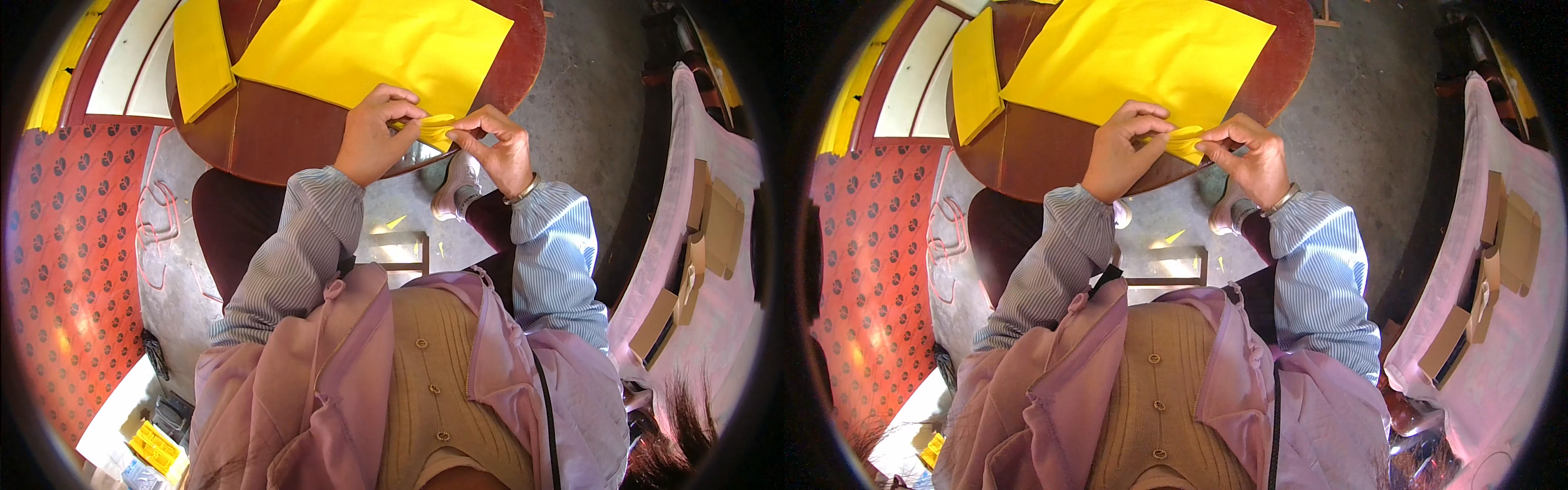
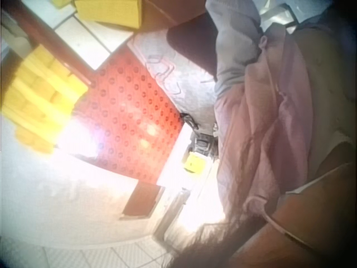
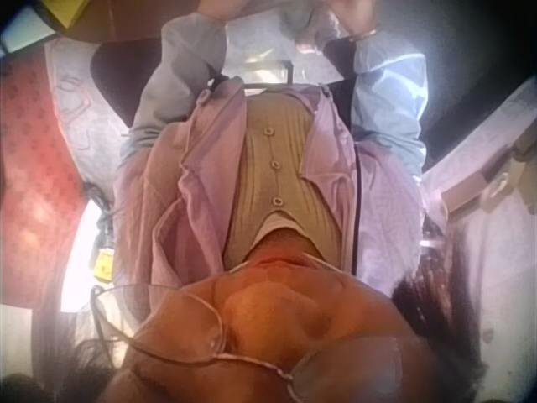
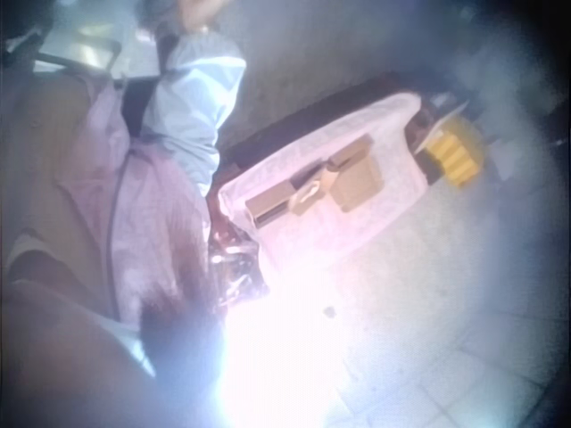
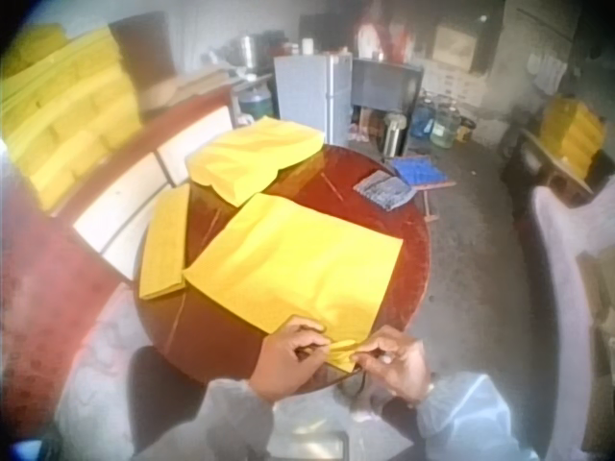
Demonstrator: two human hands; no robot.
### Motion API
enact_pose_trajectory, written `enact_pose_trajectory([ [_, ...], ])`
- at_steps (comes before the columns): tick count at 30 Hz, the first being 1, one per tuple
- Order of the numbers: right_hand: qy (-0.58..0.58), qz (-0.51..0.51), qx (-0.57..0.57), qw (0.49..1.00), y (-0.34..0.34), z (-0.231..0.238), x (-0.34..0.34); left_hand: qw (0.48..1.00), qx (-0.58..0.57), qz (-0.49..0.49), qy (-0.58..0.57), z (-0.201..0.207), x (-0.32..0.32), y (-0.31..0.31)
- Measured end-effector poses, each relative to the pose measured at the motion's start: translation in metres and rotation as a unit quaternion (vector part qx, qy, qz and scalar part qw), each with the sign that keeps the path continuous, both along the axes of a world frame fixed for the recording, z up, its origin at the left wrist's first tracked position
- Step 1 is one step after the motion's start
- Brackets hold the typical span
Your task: The person folds yellow paper sheets by hand on a round table, aligning edges and pressing creases. They handle multiple sheets, folding them into smaller rectangles and stacking them on the table.
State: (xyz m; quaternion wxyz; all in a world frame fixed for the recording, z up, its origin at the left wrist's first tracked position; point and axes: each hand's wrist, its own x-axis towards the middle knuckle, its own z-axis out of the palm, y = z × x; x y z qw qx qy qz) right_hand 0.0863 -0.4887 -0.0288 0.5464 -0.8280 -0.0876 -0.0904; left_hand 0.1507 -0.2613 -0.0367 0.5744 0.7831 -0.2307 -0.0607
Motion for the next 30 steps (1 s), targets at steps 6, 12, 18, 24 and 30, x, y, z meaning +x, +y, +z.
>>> enact_pose_trajectory([
  [6, -0.001, -0.002, 0.006, 1.0, 0.0009, -0.0001, 0.0003, 1.0, -0.009, -0.013, -0.016, -0.0007, -0.0021, -0.0002],
  [12, -0.005, -0.003, 0.017, 1.0, 0.0003, -0.0038, -0.0006, 0.999, 0.009, 0.032, -0.029, 0.0002, -0.0047, -0.0067],
  [18, -0.012, 0.01, 0.016, 1.0, 0.0005, -0.0012, -0.0017, 0.999, -0.006, 0.034, 0.004, -0.0005, -0.0033, -0.0058],
  [24, -0.014, -0.003, -0.009, 1.0, 0.0007, 0.0002, -0.0009, 1.0, -0.004, 0.028, -0.01, -0.0004, -0.004, -0.0045],
  [30, 0.01, -0.017, 0.007, 1.0, 0.002, -0.0011, 0.0, 1.0, -0.008, -0.005, -0.025, 0.0013, -0.0028, 0.0004],
])
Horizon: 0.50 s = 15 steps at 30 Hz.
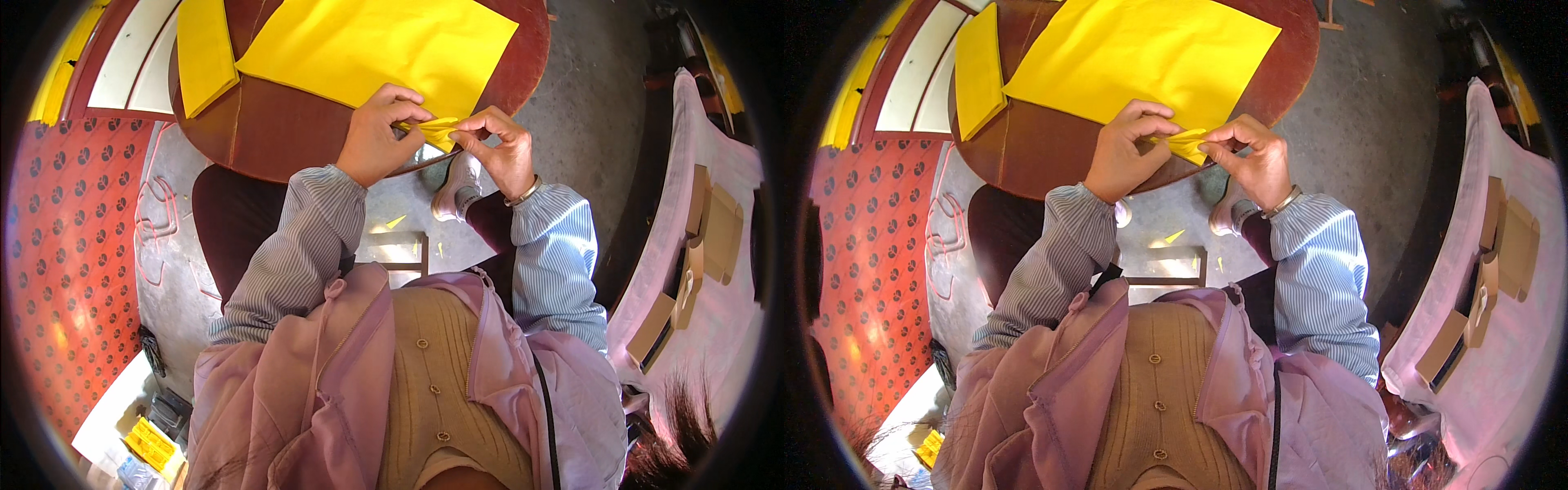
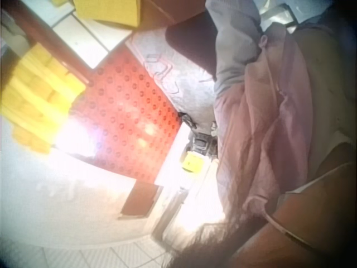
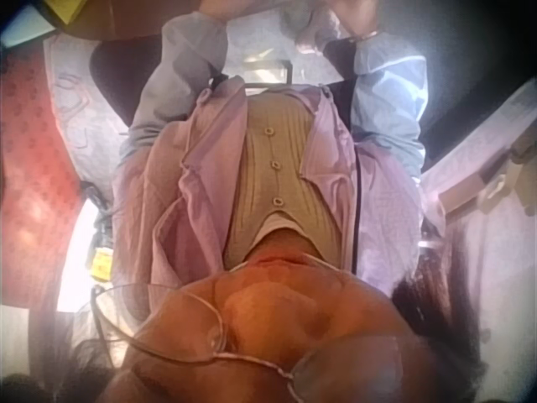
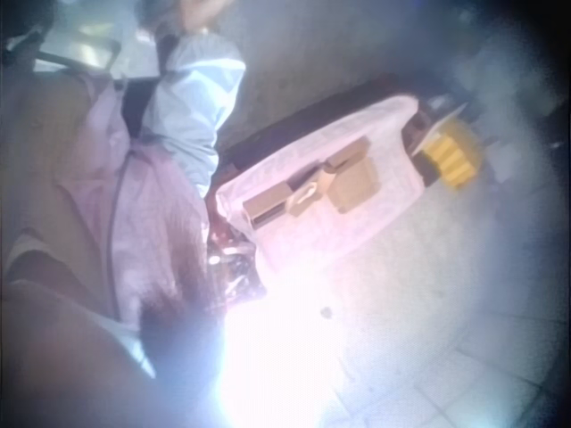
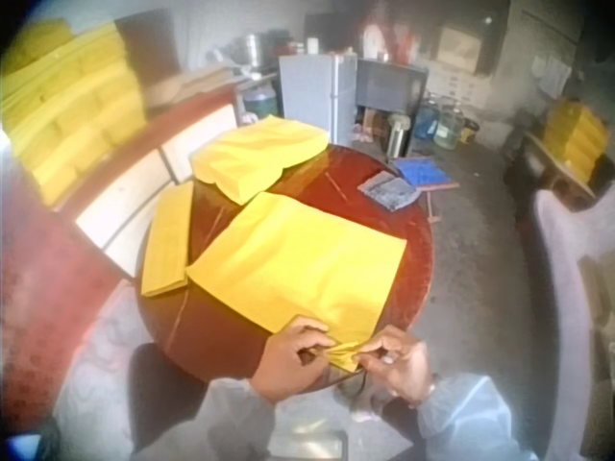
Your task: The person folds yellow paper sheets by hand on a round table, aligning edges and pressing creases. They handle multiple sheets, folding them into smaller rectangles and stacking them on the table.
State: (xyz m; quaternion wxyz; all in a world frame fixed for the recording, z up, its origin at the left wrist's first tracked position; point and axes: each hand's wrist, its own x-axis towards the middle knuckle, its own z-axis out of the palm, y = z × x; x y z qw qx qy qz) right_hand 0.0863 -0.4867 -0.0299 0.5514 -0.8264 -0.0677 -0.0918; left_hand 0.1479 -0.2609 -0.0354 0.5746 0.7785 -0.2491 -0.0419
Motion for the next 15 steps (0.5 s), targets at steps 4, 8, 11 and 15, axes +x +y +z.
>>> enact_pose_trajectory([
  [4, -0.009, 0.002, 0.001, 1.0, 0.0007, -0.0011, -0.0002, 1.0, 0.006, 0.014, 0.0, -0.0011, -0.0022, -0.0039],
  [8, 0.011, 0.006, 0.028, 1.0, -0.0002, -0.0005, -0.0027, 0.999, 0.002, 0.037, 0.005, -0.0022, -0.0026, -0.0064],
  [11, -0.022, 0.017, 0.001, 1.0, -0.0003, 0.0009, -0.0026, 0.999, -0.003, 0.037, 0.014, -0.0021, -0.0012, -0.0056],
  [15, -0.024, 0.032, 0.0, 0.999, 0.0006, 0.003, -0.003, 0.999, -0.002, 0.032, 0.032, -0.0015, 0.0003, -0.0038],
])
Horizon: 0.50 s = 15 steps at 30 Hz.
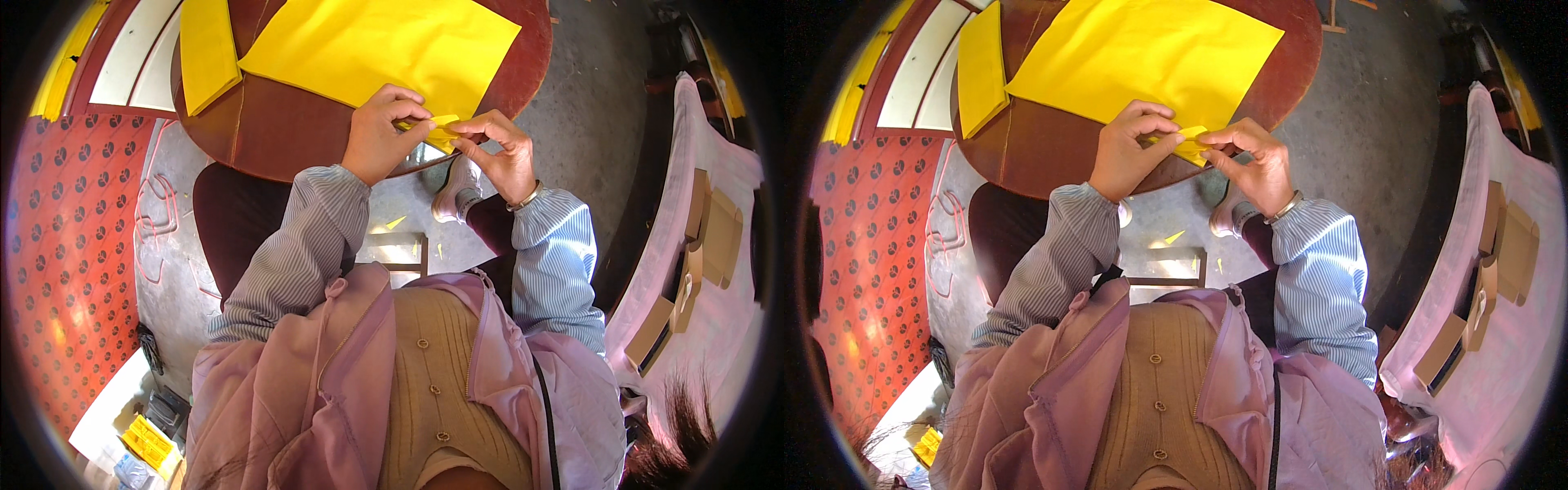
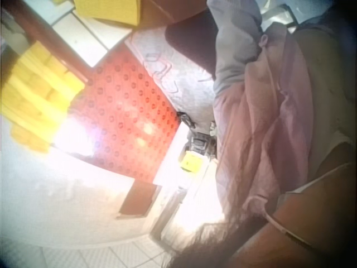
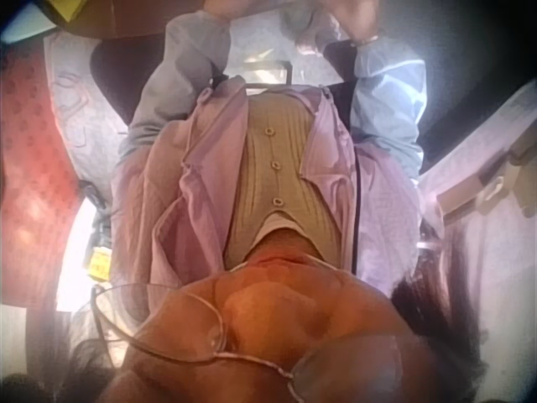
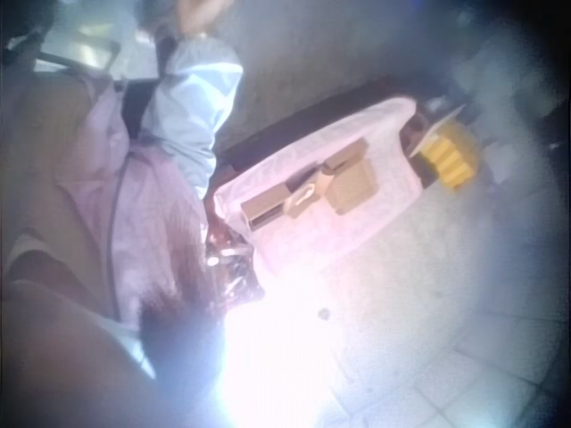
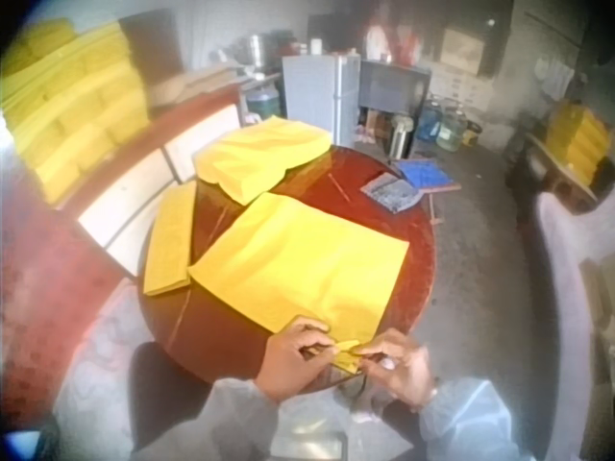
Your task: The person folds yellow paper sheets by hand on a round table, aligning edges and pressing creases. They handle multiple sheets, folding them into smaller rectangles and stacking them on the table.
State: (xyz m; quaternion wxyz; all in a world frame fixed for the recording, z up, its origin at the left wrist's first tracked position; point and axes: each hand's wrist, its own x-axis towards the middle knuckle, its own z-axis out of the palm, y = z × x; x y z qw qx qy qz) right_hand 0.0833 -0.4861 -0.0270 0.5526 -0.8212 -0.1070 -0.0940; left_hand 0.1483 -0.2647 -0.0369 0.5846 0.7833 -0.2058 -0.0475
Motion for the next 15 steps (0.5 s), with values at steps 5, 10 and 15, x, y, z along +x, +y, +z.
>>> enact_pose_trajectory([
  [5, -0.003, -0.003, -0.018, 1.0, -0.0014, 0.001, 0.0008, 1.0, 0.0, -0.015, 0.008, -0.0006, 0.0014, 0.0026],
  [10, 0.011, -0.019, -0.021, 1.0, -0.001, -0.0008, 0.0026, 0.999, 0.002, -0.034, -0.016, -0.0028, 0.0032, 0.006],
  [15, 0.018, -0.027, 0.005, 0.999, 0.0006, -0.0044, 0.0034, 0.999, -0.005, -0.047, -0.024, -0.003, 0.0013, 0.0049],
])
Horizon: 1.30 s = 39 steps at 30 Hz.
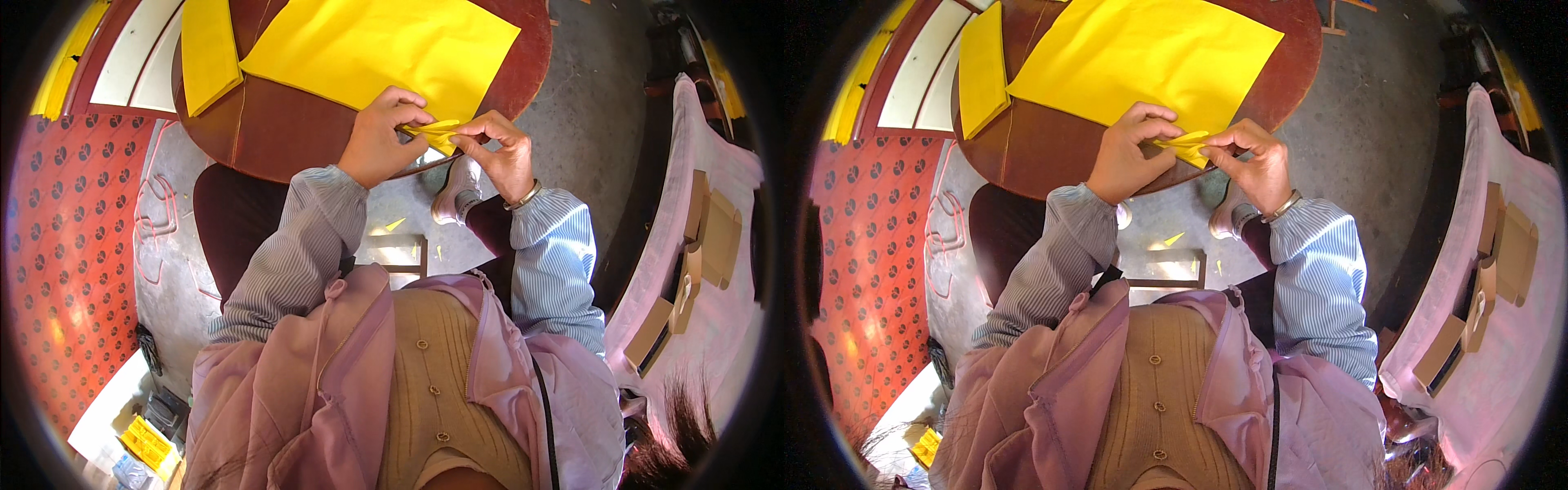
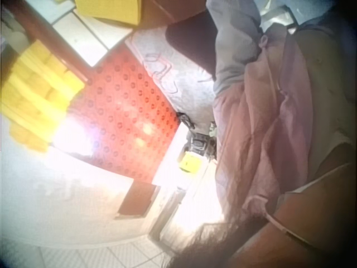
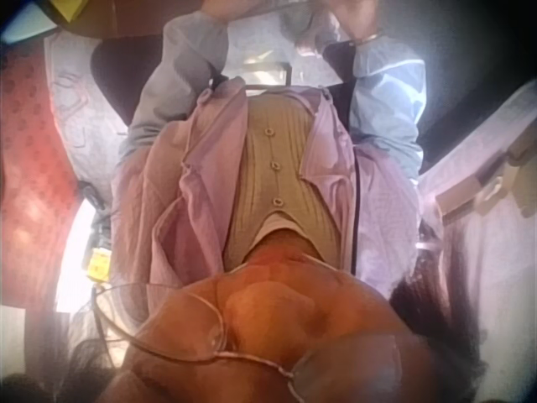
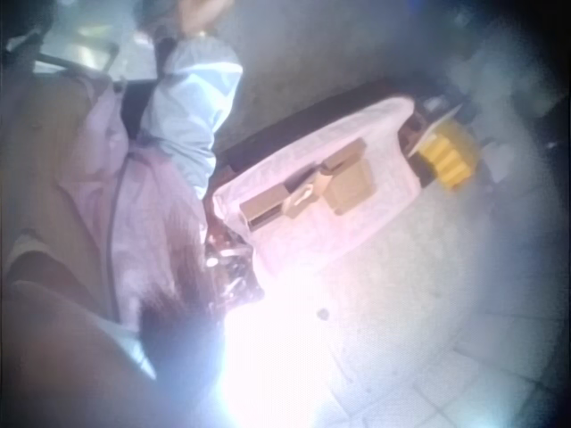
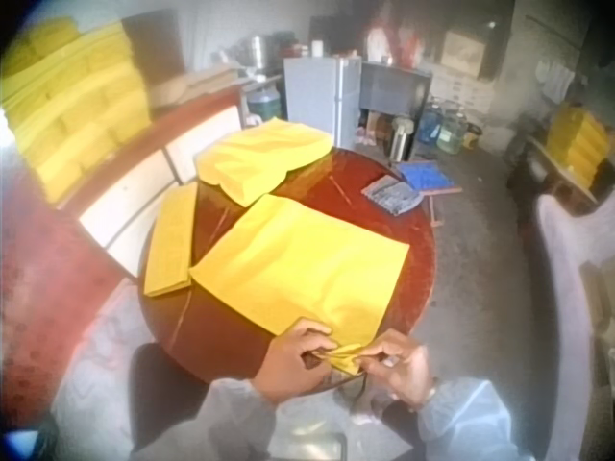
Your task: The person folds yellow paper sheets by hand on a round table, aligning edges and pressing creases. They handle multiple sheets, folding them into smaller rectangles and stacking them on the table.
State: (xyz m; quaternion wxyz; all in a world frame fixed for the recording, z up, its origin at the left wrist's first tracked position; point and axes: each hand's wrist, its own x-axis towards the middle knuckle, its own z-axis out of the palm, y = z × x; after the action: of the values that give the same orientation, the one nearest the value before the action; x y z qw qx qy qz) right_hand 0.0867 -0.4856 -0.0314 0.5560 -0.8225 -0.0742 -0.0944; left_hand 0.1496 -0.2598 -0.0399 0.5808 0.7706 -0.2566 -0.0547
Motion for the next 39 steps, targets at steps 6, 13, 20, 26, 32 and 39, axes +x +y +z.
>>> enact_pose_trajectory([
  [6, -0.006, -0.002, 0.026, 1.0, 0.0025, -0.0005, -0.0024, 0.999, 0.023, 0.048, -0.006, 0.0017, -0.0032, -0.0065],
  [13, -0.036, 0.014, -0.033, 0.999, 0.0003, 0.0056, -0.0032, 0.999, 0.001, 0.041, 0.031, 0.0014, -0.0007, -0.0047],
  [20, 0.002, -0.003, -0.021, 1.0, -0.0004, 0.0031, -0.0021, 0.999, -0.014, 0.012, 0.032, -0.0011, 0.0013, -0.0002],
  [26, 0.006, -0.001, 0.008, 1.0, 0.0006, 0.0009, -0.001, 1.0, -0.02, -0.006, 0.003, -0.0015, -0.0002, -0.0012],
  [32, 0.002, -0.001, 0.031, 1.0, 0.0026, -0.0015, -0.0018, 0.999, 0.006, 0.049, 0.003, 0.0003, -0.0049, -0.0064],
  [39, -0.026, 0.017, -0.006, 0.999, 0.0025, 0.0029, -0.0036, 0.998, -0.003, 0.046, 0.03, 0.0004, -0.0015, -0.0052],
])
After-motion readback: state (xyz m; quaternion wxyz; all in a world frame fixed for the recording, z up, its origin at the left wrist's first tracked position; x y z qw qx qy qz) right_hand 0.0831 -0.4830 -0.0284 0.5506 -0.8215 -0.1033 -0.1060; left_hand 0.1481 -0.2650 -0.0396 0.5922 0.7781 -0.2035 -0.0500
